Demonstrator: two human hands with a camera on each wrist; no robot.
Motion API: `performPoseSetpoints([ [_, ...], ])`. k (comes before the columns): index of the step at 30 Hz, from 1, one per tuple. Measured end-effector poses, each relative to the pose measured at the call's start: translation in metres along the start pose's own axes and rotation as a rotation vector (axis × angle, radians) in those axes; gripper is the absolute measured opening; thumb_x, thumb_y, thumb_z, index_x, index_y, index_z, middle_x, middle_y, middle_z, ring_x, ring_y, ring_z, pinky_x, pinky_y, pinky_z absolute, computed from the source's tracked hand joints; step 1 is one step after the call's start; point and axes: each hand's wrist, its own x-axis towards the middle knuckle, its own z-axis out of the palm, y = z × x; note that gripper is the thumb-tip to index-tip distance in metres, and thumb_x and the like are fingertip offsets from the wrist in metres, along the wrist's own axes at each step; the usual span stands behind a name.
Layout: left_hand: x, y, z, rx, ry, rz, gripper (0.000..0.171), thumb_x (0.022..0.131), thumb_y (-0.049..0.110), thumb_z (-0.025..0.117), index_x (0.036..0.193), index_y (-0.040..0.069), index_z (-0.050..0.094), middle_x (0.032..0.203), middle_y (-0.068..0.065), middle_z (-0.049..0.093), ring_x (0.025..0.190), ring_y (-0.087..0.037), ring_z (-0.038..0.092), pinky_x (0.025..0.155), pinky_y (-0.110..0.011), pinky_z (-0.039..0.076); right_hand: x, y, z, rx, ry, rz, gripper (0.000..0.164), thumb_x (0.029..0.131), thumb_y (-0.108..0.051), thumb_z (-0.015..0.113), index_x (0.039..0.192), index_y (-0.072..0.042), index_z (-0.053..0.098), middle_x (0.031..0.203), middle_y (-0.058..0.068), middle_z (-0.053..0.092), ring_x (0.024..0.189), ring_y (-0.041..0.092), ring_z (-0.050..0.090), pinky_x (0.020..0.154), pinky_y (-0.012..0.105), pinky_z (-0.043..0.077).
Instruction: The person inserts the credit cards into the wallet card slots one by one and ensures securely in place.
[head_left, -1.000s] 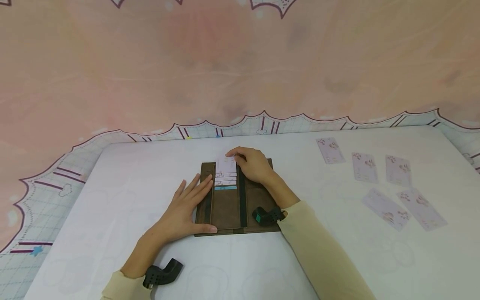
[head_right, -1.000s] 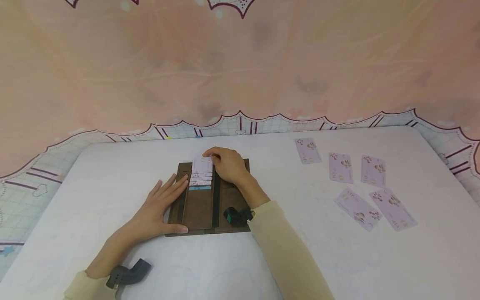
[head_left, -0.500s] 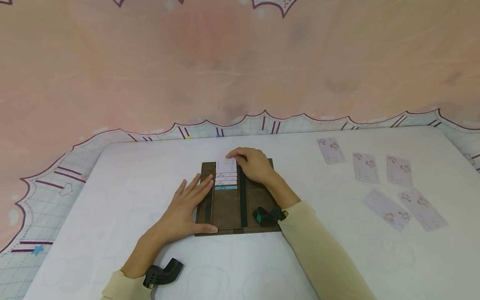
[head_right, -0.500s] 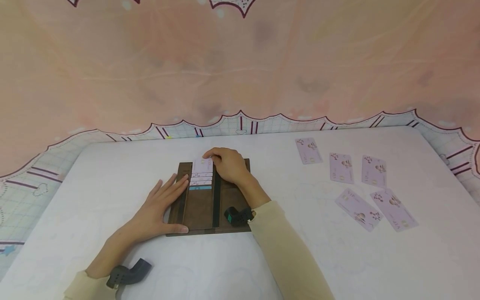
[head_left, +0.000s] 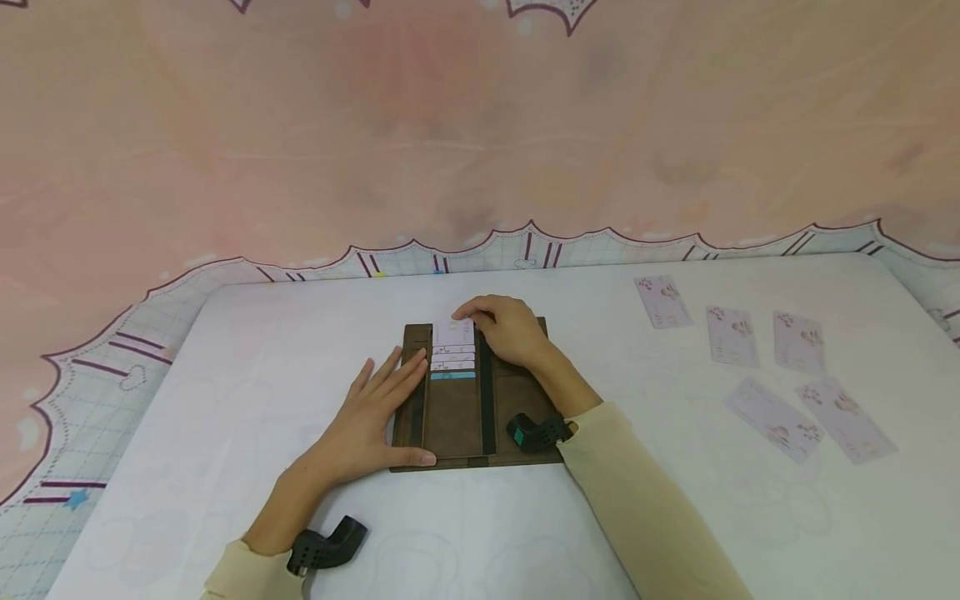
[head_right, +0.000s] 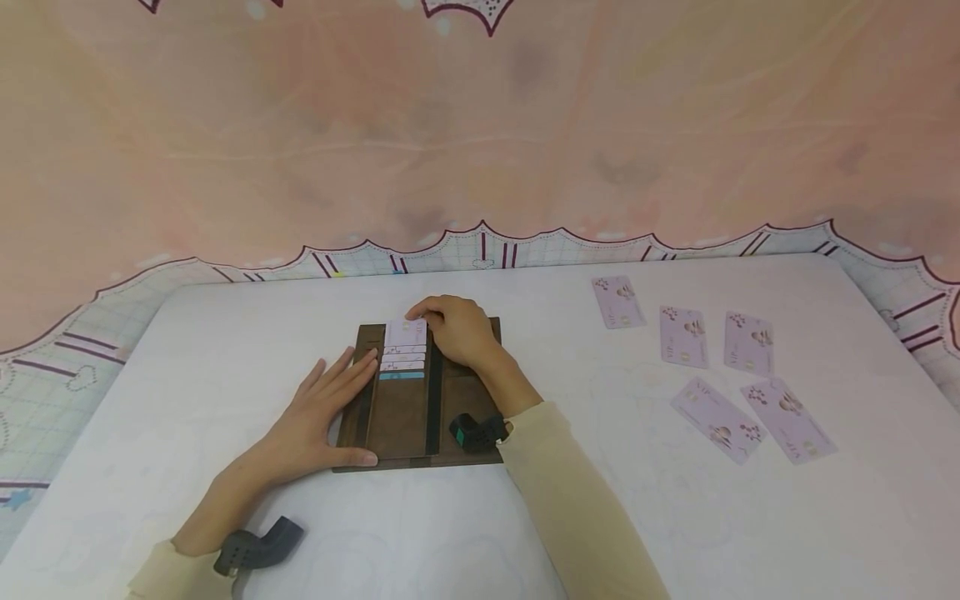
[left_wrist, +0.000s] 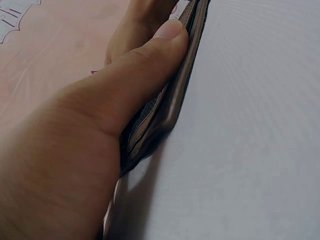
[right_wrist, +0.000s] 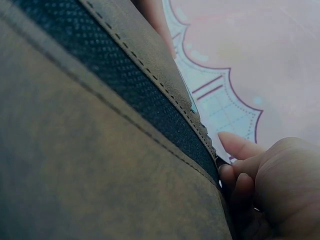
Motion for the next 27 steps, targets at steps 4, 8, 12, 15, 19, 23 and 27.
performPoseSetpoints([
  [4,0.0003,0.0001,0.0001,0.001,0.0,0.0,0.114,0.065,0.061,0.078,0.152,0.008,0.026,0.158,-0.004,0.021,0.145,-0.031,0.007,0.113,-0.054,-0.002,-0.0001,0.001,-0.0003,-0.004,-0.001,0.005,0.028,0.098,-0.005,0.05,0.103,-0.016,0.075,0.115,0.003,0.067,0.09,0.018,0.056,0.082,0.035,0.046],
  [8,0.0,0.0001,-0.0001,0.001,-0.002,-0.001,0.114,0.065,0.06,0.078,0.152,0.008,0.026,0.158,-0.004,0.021,0.145,-0.031,0.006,0.114,-0.053,-0.002,0.0,0.0012,-0.0003,-0.015,0.002,0.006,0.029,0.098,-0.005,0.05,0.1,-0.017,0.076,0.112,0.003,0.067,0.093,0.018,0.058,0.084,0.036,0.047],
  [12,0.0001,0.0003,-0.0001,0.005,-0.006,-0.008,0.114,0.065,0.06,0.078,0.152,0.009,0.026,0.158,-0.004,0.021,0.145,-0.031,0.006,0.114,-0.052,-0.003,-0.0001,0.0012,-0.0004,-0.009,0.002,0.0,0.029,0.097,-0.004,0.051,0.098,-0.018,0.076,0.108,0.002,0.068,0.094,0.017,0.059,0.086,0.036,0.048],
  [15,0.0002,0.0003,-0.0001,0.007,-0.007,-0.013,0.114,0.065,0.06,0.078,0.152,0.009,0.026,0.158,-0.004,0.02,0.145,-0.03,0.006,0.114,-0.051,-0.003,0.0,0.0017,-0.0001,0.003,-0.001,-0.009,0.031,0.096,-0.002,0.05,0.096,-0.018,0.077,0.105,0.001,0.068,0.094,0.016,0.06,0.085,0.036,0.048],
  [19,0.0002,0.0002,-0.0002,0.007,-0.004,-0.011,0.114,0.065,0.06,0.078,0.152,0.009,0.026,0.158,-0.004,0.021,0.145,-0.03,0.006,0.114,-0.052,-0.003,0.0,0.0023,-0.0003,0.018,-0.007,-0.023,0.032,0.096,0.0,0.05,0.095,-0.017,0.077,0.103,0.0,0.069,0.098,0.015,0.061,0.086,0.035,0.049],
  [23,0.0,0.0001,-0.0005,0.007,-0.002,-0.005,0.114,0.065,0.061,0.078,0.152,0.008,0.026,0.158,-0.004,0.021,0.145,-0.031,0.006,0.114,-0.053,-0.002,0.0001,0.0031,-0.0004,0.02,-0.008,-0.028,0.033,0.096,0.0,0.05,0.094,-0.017,0.078,0.103,0.0,0.069,0.1,0.015,0.061,0.087,0.035,0.049],
  [27,-0.0001,0.0,-0.0008,0.004,-0.003,-0.002,0.115,0.065,0.062,0.077,0.152,0.008,0.026,0.158,-0.005,0.021,0.145,-0.031,0.006,0.113,-0.053,-0.002,0.0003,0.0044,-0.0004,0.003,-0.008,-0.054,0.034,0.096,0.001,0.05,0.092,-0.017,0.078,0.102,-0.001,0.069,0.1,0.015,0.061,0.088,0.034,0.049],
])
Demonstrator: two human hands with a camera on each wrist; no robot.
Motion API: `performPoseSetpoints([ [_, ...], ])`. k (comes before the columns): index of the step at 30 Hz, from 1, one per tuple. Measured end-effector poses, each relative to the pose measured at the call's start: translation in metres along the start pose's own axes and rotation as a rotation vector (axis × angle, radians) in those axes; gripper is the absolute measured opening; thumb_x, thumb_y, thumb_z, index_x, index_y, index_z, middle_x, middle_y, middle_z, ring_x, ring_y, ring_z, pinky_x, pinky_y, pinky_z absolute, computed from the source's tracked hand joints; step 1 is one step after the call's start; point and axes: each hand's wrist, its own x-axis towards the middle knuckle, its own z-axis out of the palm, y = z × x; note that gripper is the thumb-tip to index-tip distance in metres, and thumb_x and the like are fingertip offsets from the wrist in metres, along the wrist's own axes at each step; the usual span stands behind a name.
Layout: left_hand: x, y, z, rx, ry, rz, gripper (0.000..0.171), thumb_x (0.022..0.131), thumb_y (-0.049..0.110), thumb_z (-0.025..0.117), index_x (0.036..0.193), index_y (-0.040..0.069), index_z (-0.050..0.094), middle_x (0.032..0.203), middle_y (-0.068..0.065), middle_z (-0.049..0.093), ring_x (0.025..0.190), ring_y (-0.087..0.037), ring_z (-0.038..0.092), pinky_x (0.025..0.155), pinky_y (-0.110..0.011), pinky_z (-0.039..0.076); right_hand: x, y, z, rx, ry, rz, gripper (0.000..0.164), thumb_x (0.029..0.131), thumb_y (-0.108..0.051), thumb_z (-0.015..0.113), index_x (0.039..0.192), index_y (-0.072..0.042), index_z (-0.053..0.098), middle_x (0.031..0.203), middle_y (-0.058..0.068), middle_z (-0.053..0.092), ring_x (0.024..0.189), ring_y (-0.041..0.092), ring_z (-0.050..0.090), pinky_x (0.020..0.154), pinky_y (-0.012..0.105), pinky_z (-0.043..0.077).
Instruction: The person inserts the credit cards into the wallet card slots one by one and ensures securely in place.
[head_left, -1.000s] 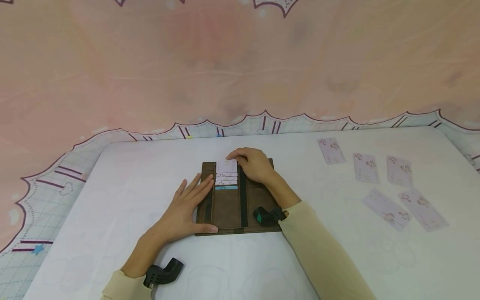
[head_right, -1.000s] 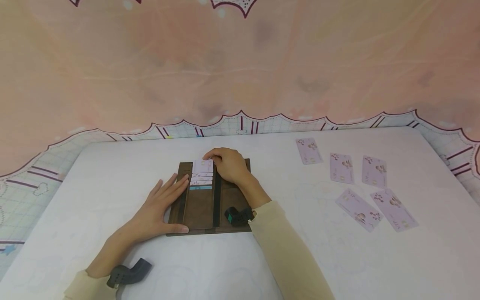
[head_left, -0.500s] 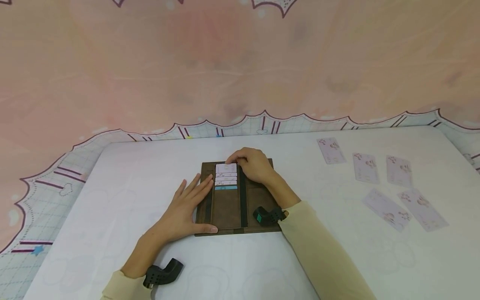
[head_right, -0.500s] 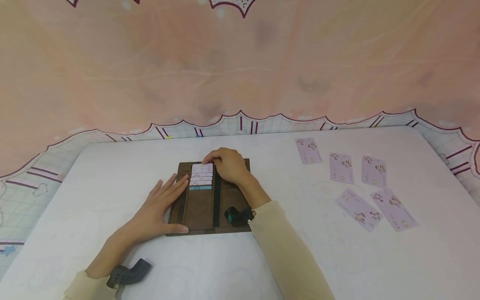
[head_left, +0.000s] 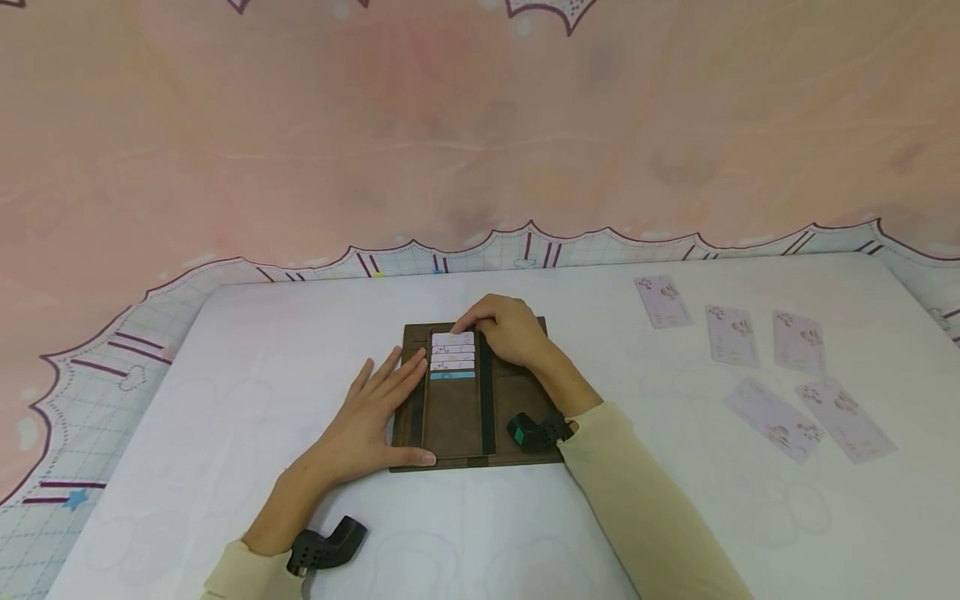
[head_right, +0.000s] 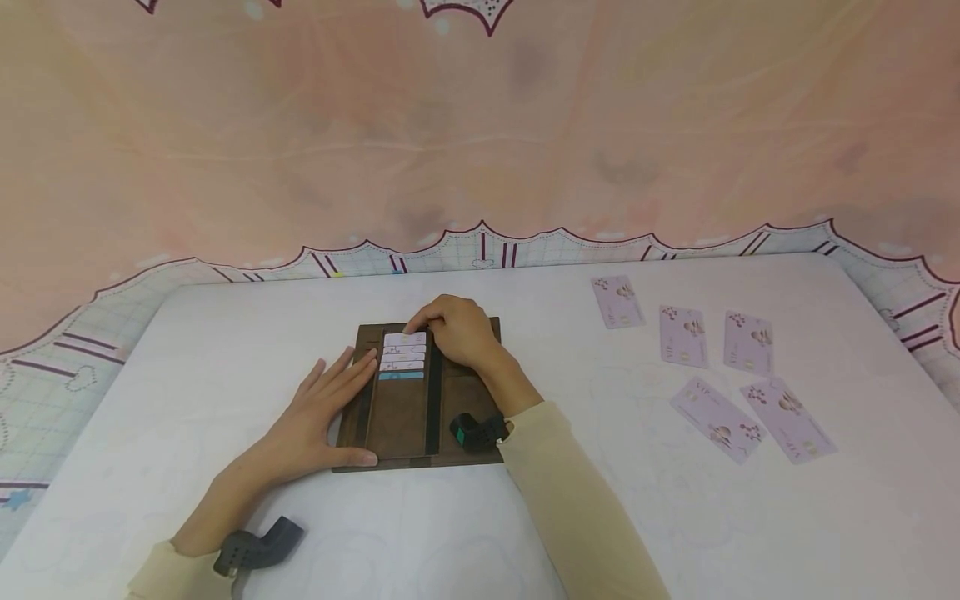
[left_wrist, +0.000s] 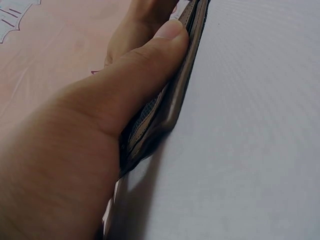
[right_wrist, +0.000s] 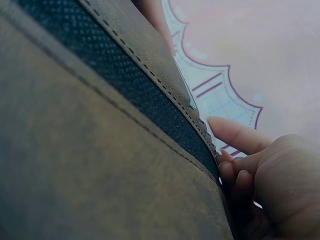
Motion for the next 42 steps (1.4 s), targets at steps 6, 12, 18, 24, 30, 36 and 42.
performPoseSetpoints([
  [6,0.0001,0.0,-0.0007,-0.004,0.0,-0.002,0.115,0.064,0.061,0.078,0.152,0.008,0.026,0.158,-0.004,0.021,0.145,-0.031,0.006,0.113,-0.054,-0.002,0.0001,0.0006,-0.0004,-0.004,-0.008,-0.035,0.034,0.096,0.0,0.052,0.087,-0.019,0.079,0.098,-0.003,0.068,0.1,0.014,0.061,0.09,0.034,0.048],
  [12,-0.0001,-0.0007,-0.0004,0.005,0.001,-0.001,0.115,0.065,0.061,0.078,0.152,0.008,0.025,0.158,-0.004,0.021,0.145,-0.031,0.006,0.113,-0.054,-0.002,-0.0001,0.0009,0.0,0.001,-0.017,-0.042,0.032,0.096,-0.002,0.054,0.085,-0.019,0.079,0.097,-0.004,0.066,0.099,0.015,0.06,0.09,0.034,0.047],
  [18,-0.0003,-0.0006,-0.001,0.005,0.003,0.002,0.115,0.065,0.061,0.078,0.152,0.007,0.025,0.158,-0.004,0.021,0.145,-0.032,0.007,0.113,-0.054,-0.001,-0.0004,0.001,-0.0001,0.005,-0.023,-0.076,0.032,0.095,-0.001,0.054,0.085,-0.018,0.079,0.098,-0.002,0.065,0.099,0.016,0.06,0.09,0.033,0.047],
  [24,-0.0006,-0.0006,-0.0011,-0.013,0.003,-0.009,0.115,0.064,0.061,0.078,0.152,0.009,0.025,0.158,-0.004,0.021,0.145,-0.031,0.006,0.114,-0.053,-0.002,-0.001,-0.0005,-0.0011,-0.007,-0.034,-0.087,0.032,0.095,-0.001,0.054,0.085,-0.017,0.079,0.1,0.0,0.065,0.1,0.017,0.059,0.091,0.034,0.047],
  [30,0.0,-0.0005,-0.0007,-0.029,0.011,-0.015,0.116,0.063,0.062,0.079,0.152,0.01,0.027,0.157,-0.003,0.022,0.145,-0.031,0.007,0.114,-0.053,-0.001,-0.0015,-0.0006,-0.0023,-0.014,-0.039,-0.088,0.032,0.095,0.001,0.054,0.086,-0.016,0.08,0.101,0.001,0.065,0.101,0.019,0.059,0.092,0.035,0.046],
  [36,0.0012,0.0012,-0.001,-0.027,0.01,-0.017,0.116,0.062,0.062,0.079,0.152,0.01,0.027,0.157,-0.003,0.023,0.145,-0.031,0.008,0.113,-0.054,-0.001,-0.0021,0.0004,-0.0028,0.0,-0.049,-0.059,0.033,0.095,0.001,0.052,0.086,-0.015,0.079,0.103,0.001,0.064,0.103,0.019,0.059,0.094,0.036,0.045],
  [42,0.0013,0.0015,-0.0011,-0.025,0.008,-0.02,0.116,0.062,0.062,0.08,0.152,0.01,0.027,0.157,-0.004,0.023,0.145,-0.031,0.008,0.114,-0.054,-0.001,-0.0022,-0.0005,-0.0031,0.004,-0.05,-0.053,0.035,0.095,0.002,0.05,0.085,-0.015,0.079,0.102,0.001,0.064,0.103,0.02,0.059,0.095,0.036,0.045],
])
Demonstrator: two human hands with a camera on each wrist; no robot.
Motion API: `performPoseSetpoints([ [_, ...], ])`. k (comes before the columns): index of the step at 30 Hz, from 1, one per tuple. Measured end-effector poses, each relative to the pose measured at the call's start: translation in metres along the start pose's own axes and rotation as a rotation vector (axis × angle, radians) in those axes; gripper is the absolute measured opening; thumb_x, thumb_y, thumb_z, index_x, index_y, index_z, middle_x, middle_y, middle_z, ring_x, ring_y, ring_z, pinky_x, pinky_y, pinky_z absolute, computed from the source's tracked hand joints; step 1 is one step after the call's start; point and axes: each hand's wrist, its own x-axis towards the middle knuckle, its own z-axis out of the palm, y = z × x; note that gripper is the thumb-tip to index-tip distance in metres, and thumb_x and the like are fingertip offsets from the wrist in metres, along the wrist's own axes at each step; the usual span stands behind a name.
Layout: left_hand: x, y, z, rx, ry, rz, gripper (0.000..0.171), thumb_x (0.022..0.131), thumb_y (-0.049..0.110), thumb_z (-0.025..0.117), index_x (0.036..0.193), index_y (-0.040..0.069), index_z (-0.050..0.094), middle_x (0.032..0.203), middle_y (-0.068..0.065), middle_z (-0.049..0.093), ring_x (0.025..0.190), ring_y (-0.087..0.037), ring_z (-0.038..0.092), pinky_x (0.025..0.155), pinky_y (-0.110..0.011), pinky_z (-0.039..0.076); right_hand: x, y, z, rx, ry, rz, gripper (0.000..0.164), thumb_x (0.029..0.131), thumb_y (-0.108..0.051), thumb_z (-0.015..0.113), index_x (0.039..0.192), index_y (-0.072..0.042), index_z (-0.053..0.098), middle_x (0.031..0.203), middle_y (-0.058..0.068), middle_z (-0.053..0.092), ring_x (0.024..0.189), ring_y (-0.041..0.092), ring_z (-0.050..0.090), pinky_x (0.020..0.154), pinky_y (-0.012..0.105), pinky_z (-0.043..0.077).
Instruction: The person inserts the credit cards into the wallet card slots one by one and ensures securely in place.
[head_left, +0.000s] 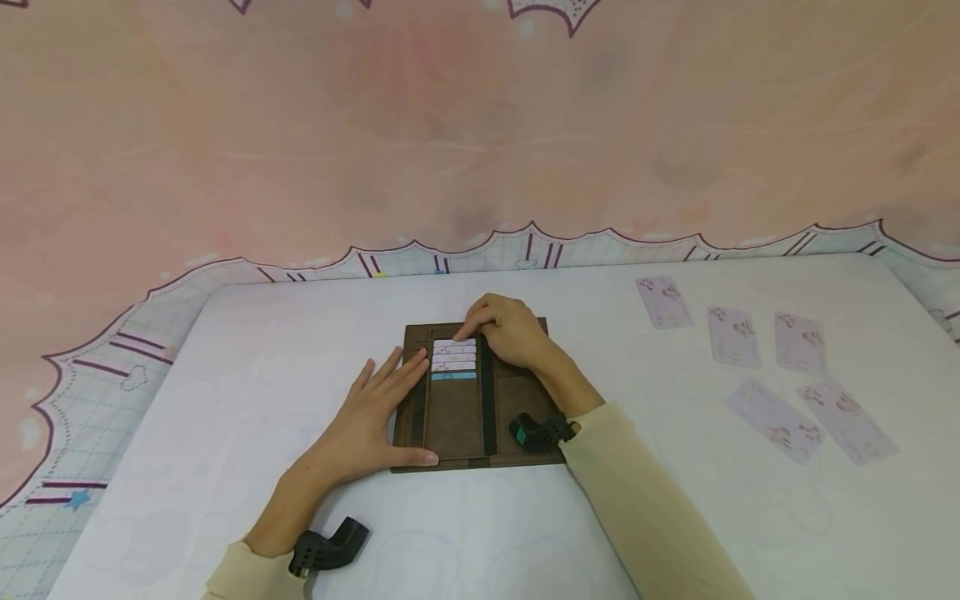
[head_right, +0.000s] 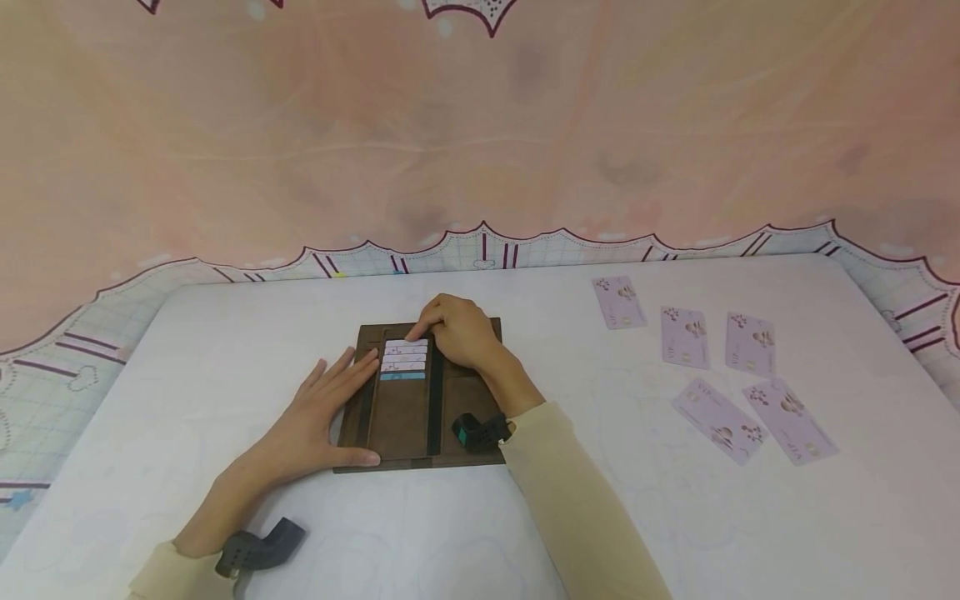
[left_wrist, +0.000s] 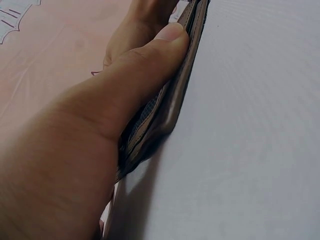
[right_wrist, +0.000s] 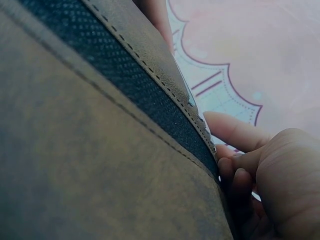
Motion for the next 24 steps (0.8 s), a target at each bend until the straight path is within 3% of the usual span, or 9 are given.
performPoseSetpoints([
  [24,-0.0021,-0.0024,0.0034,0.03,0.014,0.038,0.116,0.064,0.062,0.078,0.152,0.008,0.024,0.157,-0.006,0.023,0.144,-0.033,0.008,0.113,-0.054,-0.001,0.0008,-0.0007,0.0033,-0.002,0.02,0.053,0.033,0.095,0.0,0.053,0.082,-0.017,0.078,0.1,-0.002,0.065,0.102,0.018,0.06,0.093,0.036,0.047],
])
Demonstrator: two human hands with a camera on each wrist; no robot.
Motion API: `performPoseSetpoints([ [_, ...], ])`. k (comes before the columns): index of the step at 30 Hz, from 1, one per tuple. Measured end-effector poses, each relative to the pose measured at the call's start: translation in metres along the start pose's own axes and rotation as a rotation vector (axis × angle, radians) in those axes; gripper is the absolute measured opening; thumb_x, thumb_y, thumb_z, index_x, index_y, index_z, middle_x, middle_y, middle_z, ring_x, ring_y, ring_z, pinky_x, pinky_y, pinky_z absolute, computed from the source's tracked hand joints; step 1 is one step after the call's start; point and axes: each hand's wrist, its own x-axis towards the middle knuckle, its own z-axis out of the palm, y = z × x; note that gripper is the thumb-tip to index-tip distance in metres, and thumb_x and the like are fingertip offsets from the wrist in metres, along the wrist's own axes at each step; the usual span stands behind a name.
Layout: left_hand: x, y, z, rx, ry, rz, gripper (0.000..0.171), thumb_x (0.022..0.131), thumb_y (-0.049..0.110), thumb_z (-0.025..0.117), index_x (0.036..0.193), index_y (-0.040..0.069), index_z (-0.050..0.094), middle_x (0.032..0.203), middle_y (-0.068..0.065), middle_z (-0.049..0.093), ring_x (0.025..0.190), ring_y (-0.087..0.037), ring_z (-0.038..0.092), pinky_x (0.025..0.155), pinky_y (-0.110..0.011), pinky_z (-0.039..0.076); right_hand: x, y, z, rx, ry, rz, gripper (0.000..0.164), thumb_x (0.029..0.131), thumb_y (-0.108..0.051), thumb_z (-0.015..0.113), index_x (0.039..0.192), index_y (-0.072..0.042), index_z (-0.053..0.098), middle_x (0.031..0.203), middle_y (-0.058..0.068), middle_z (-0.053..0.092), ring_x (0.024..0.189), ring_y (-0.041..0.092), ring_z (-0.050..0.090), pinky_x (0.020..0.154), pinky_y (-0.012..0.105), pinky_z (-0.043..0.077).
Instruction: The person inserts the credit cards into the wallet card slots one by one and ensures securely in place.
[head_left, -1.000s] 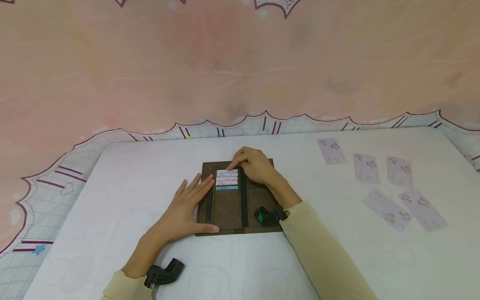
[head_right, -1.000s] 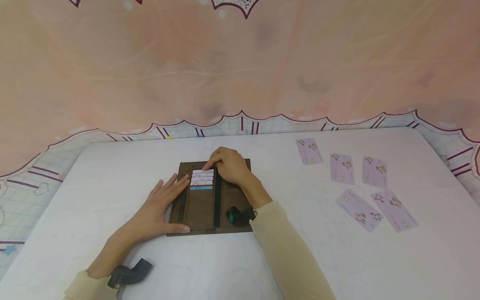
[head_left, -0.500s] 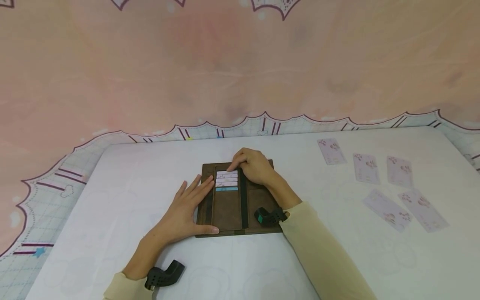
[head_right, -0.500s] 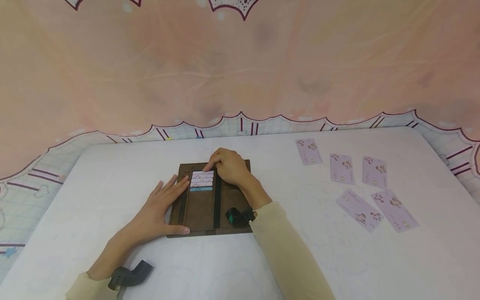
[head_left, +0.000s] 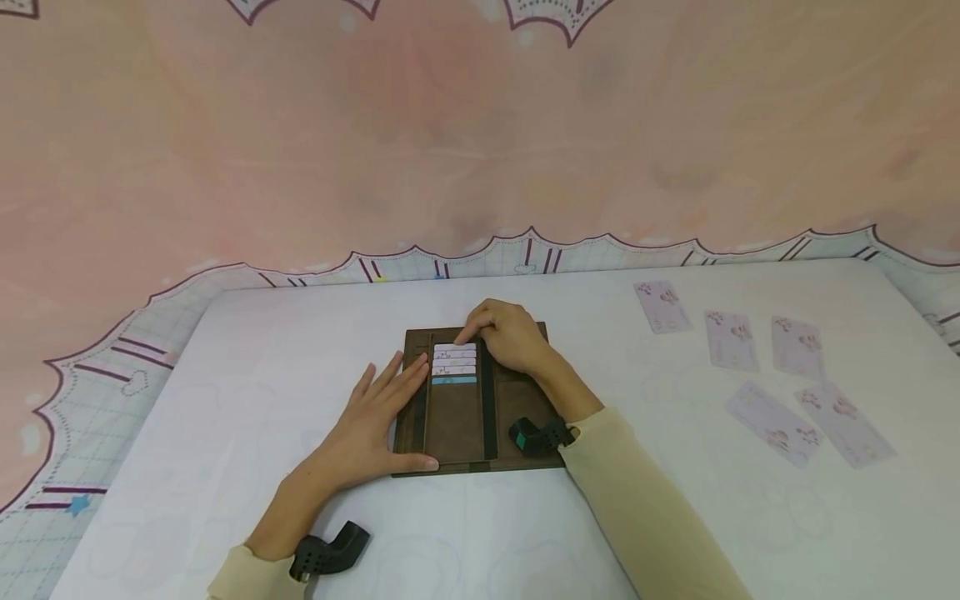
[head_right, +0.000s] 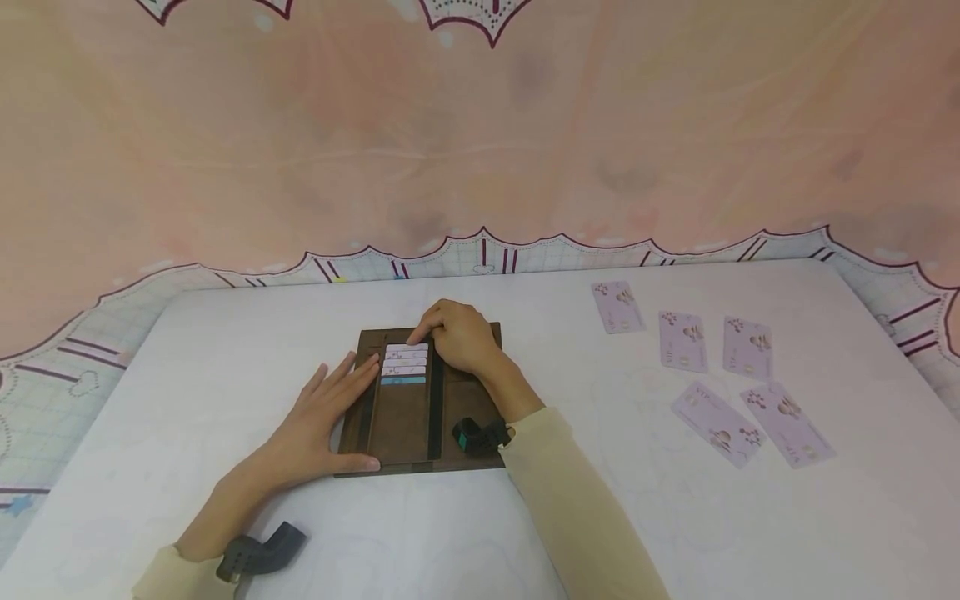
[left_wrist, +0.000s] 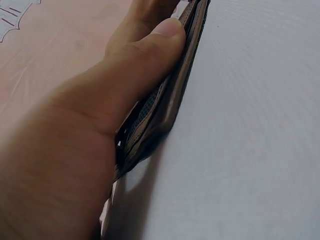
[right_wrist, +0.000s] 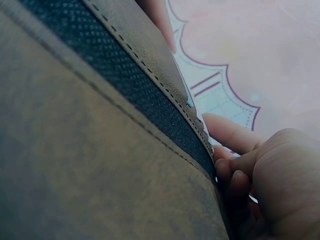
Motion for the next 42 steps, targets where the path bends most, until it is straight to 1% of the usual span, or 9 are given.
performPoseSetpoints([
  [10,0.0,0.0,-0.001,-0.01,0.02,0.043,0.123,0.06,0.066,0.078,0.152,0.006,0.023,0.156,-0.009,0.023,0.143,-0.037,0.01,0.113,-0.057,0.001,0.0,0.001,0.0,0.001,0.01,-0.005,0.037,0.095,0.002,0.05,0.083,-0.018,0.079,0.1,-0.003,0.065,0.1,0.016,0.06,0.09,0.034,0.048],
  [15,0.001,0.001,0.001,0.039,0.02,0.047,0.12,0.063,0.069,0.073,0.153,0.008,0.021,0.158,-0.008,0.02,0.144,-0.036,0.009,0.114,-0.053,0.003,-0.002,-0.001,-0.002,-0.008,0.008,-0.001,0.037,0.096,0.0,0.049,0.084,-0.018,0.078,0.101,-0.002,0.065,0.1,0.018,0.06,0.089,0.036,0.048],
  [19,0.002,0.003,0.002,0.052,0.024,0.043,0.116,0.067,0.07,0.07,0.153,0.008,0.022,0.159,-0.006,0.017,0.144,-0.035,0.009,0.114,-0.053,0.004,-0.003,-0.001,-0.002,-0.02,0.008,0.007,0.037,0.097,-0.001,0.048,0.084,-0.019,0.078,0.101,-0.003,0.065,0.1,0.017,0.059,0.088,0.035,0.048],
  [23,0.0,0.004,0.003,0.055,0.027,0.029,0.113,0.069,0.07,0.068,0.153,0.009,0.023,0.159,-0.004,0.017,0.144,-0.035,0.01,0.114,-0.054,0.004,-0.006,-0.006,-0.006,-0.004,0.015,-0.001,0.031,0.097,-0.002,0.05,0.092,-0.016,0.077,0.102,-0.002,0.066,0.1,0.016,0.06,0.088,0.034,0.048],
  [27,0.0,0.003,0.004,0.071,0.027,0.019,0.113,0.069,0.072,0.066,0.153,0.01,0.022,0.159,-0.004,0.018,0.144,-0.034,0.009,0.114,-0.054,0.004,-0.013,-0.011,-0.026,-0.004,0.064,-0.028,0.023,0.098,-0.006,0.052,0.102,-0.013,0.074,0.105,0.002,0.067,0.098,0.018,0.06,0.086,0.035,0.05],
  [30,0.0,0.003,0.003,0.08,0.029,0.016,0.114,0.069,0.072,0.066,0.153,0.01,0.021,0.159,-0.004,0.017,0.144,-0.034,0.009,0.114,-0.054,0.004,-0.021,-0.01,-0.05,-0.004,0.114,-0.037,0.021,0.097,-0.008,0.054,0.106,-0.011,0.072,0.109,0.004,0.067,0.097,0.02,0.061,0.083,0.038,0.05],
  [32,0.0,0.003,0.003,0.078,0.025,0.012,0.113,0.069,0.072,0.066,0.153,0.01,0.021,0.159,-0.004,0.017,0.144,-0.034,0.008,0.114,-0.054,0.003,-0.027,-0.005,-0.067,-0.003,0.14,-0.021,0.02,0.097,-0.01,0.055,0.109,-0.01,0.071,0.11,0.005,0.067,0.098,0.021,0.061,0.081,0.038,0.05],
  [36,-0.001,0.004,0.002,0.061,0.019,0.004,0.113,0.07,0.07,0.068,0.153,0.009,0.022,0.158,-0.005,0.018,0.144,-0.034,0.008,0.113,-0.054,0.003,-0.039,0.013,-0.094,-0.013,0.176,0.038,0.022,0.098,-0.015,0.056,0.115,-0.011,0.068,0.114,0.007,0.066,0.102,0.024,0.06,0.081,0.041,0.05],
  [42,-0.001,0.006,0.002,0.046,0.021,0.0,0.112,0.069,0.067,0.07,0.152,0.008,0.024,0.158,-0.006,0.02,0.144,-0.035,0.009,0.113,-0.055,0.004,-0.061,0.048,-0.127,-0.041,0.255,0.12,0.027,0.097,-0.019,0.058,0.121,-0.008,0.064,0.11,0.012,0.066,0.105,0.03,0.059,0.084,0.045,0.048],
])
